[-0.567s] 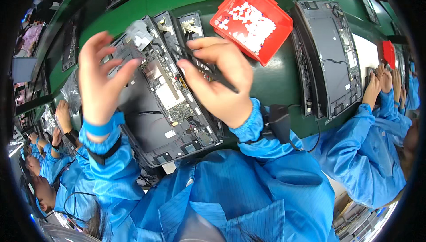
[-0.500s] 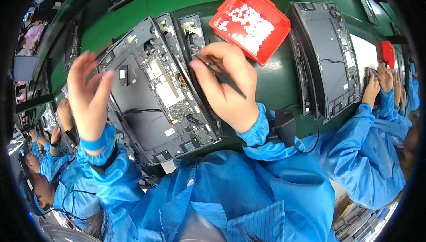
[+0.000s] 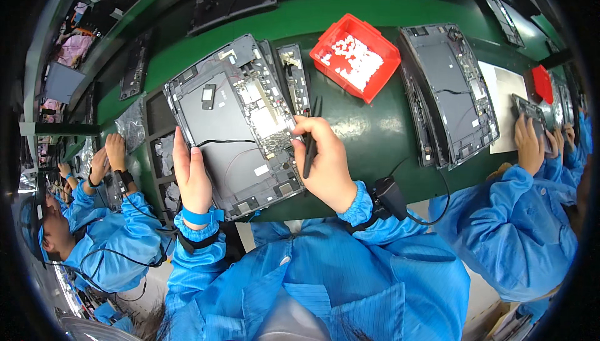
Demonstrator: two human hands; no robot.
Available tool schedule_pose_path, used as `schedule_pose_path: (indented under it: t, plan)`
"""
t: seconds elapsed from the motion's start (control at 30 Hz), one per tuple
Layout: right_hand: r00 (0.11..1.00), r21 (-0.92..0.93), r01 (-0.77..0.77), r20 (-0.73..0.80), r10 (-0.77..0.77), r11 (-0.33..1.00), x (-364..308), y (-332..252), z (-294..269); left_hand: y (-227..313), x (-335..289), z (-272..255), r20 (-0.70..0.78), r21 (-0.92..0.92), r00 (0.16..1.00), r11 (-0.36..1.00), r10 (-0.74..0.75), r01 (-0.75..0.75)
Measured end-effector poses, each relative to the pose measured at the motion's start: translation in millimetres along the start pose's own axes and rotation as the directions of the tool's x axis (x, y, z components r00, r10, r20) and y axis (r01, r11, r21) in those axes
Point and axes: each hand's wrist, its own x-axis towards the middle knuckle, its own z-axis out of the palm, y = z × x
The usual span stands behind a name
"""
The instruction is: The person assembles internal cables and circuit boards into tablet frames by hand, using tweezers to manipulate the components.
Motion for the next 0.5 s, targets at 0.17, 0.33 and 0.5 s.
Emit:
schedule_pose_path:
  t: [0.17, 0.33, 0.5]
  plan:
    - [1.0, 0.363, 0.014, -0.028, -0.004, 0.932, 11, -14, -8, 23, 32, -15, 0.05, -0.513, 0.984, 0.841, -0.168, 0.17]
    - [0.981, 0.795, -0.066, -0.058, 0.184, 0.603, 56, -23, -34, 45, 104, -27, 0.433, -0.67, 0.899, 0.646, -0.06, 0.366]
    - [0.96, 0.679, 0.127, -0.267, 0.082, 0.723, 55, 5, -44, 75, 190, 28, 0.57, -0.661, 0.782, 0.425, -0.253, 0.619]
